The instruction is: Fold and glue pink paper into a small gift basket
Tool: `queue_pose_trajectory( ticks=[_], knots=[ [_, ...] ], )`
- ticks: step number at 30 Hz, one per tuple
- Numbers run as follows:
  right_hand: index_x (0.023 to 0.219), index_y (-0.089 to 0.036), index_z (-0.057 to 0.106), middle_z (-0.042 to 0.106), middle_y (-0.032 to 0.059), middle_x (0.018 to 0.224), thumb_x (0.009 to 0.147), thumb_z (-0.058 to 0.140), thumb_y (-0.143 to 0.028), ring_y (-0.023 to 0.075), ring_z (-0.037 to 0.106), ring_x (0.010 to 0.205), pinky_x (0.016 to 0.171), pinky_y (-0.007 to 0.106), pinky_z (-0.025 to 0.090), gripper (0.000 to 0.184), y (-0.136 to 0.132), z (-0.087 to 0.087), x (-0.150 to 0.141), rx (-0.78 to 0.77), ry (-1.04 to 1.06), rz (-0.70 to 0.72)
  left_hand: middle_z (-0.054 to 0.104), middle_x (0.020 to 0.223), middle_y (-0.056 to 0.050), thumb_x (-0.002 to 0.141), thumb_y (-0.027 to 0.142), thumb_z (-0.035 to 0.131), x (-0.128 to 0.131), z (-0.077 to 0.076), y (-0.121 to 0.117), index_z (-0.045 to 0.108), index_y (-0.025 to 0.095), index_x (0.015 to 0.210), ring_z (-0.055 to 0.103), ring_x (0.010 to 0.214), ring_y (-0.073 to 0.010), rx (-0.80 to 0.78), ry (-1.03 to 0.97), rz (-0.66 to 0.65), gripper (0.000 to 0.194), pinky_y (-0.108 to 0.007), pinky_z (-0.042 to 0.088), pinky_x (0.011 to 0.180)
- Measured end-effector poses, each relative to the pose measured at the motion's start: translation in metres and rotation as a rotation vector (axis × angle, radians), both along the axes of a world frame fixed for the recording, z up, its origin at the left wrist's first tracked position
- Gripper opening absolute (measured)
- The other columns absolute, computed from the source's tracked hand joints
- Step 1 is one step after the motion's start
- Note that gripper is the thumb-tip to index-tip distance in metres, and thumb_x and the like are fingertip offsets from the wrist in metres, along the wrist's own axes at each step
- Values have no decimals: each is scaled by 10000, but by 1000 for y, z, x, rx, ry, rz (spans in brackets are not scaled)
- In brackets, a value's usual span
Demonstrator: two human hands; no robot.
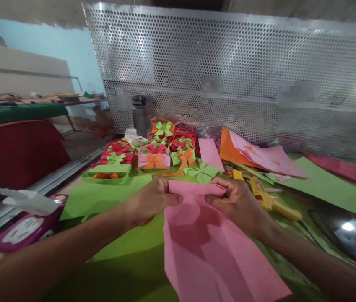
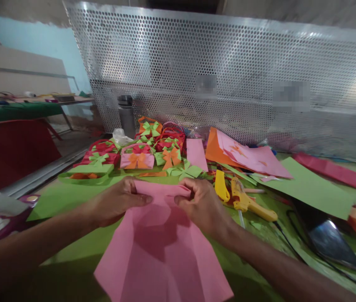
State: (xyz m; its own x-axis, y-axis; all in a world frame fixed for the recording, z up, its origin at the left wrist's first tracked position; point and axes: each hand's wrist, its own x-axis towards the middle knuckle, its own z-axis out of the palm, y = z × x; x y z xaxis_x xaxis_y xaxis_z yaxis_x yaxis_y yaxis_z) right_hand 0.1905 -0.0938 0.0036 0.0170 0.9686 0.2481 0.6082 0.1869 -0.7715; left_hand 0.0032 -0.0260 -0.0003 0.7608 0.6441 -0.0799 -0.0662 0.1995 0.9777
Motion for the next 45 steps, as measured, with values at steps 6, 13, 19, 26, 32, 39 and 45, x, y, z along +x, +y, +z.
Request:
queue_pose_trajectory(
  ticks=[6, 13, 19, 26, 32, 39, 45],
  knots=[
    [617, -196, 426, 522, -33, 639, 655, 507, -67, 113, 479, 599, 543, 218, 352, 157, -1, -4, 3, 64, -3, 109, 722, 766, -45, 639, 89, 656, -2, 5, 3, 719, 150, 880, 626, 620, -120, 104, 193, 27, 257, -202, 465, 588],
    [631, -193, 444, 501, -51, 580, 562, 447, 9, 109, 476, 571, 545, 215, 332, 213, -5, 0, 4, 80, -232, 161, 725, 843, -60, 685, 94, 615, -3, 9, 5, 721, 142, 847, 652, 723, -149, 428, 252, -43, 199, -200, 481, 628],
    [635, -194, 427, 492, -54, 596, 543, 427, 10, 106, 465, 583, 537, 213, 300, 224, -3, 1, 7, 110, -264, 127, 706, 941, -72, 751, 154, 575, -3, 6, 6, 657, 152, 1027, 649, 831, -199, 509, 256, -116, 288, -247, 495, 677],
    [638, -194, 442, 492, -59, 583, 474, 374, 15, 103, 459, 572, 526, 208, 283, 274, 1, 3, 11, 48, -296, 195, 722, 881, -58, 733, 132, 576, -2, 10, 5, 716, 159, 897, 662, 774, -183, 453, 285, -51, 217, -232, 502, 661],
    [650, -189, 430, 464, -63, 591, 449, 354, 42, 86, 396, 555, 508, 208, 238, 316, 1, 2, 15, 98, -463, 378, 729, 810, -21, 723, 69, 520, -3, 7, 5, 731, 179, 815, 659, 723, -154, 543, 289, -77, 255, -208, 491, 639],
    [802, -193, 506, 562, -26, 759, 642, 541, -45, 121, 487, 689, 595, 226, 307, 220, -4, 5, 18, -16, -624, 485, 724, 796, -7, 715, 48, 463, -4, 6, 3, 723, 165, 819, 645, 692, -134, 758, 396, -58, 303, -171, 455, 582],
    [801, -180, 596, 622, 4, 756, 698, 653, -472, 139, 533, 658, 579, 239, 335, 315, 0, 4, 14, -150, -506, 375, 704, 739, -15, 732, 49, 464, -2, 5, -5, 707, 148, 783, 621, 650, -131, 869, 421, -71, 267, -178, 424, 541]
  ],
)
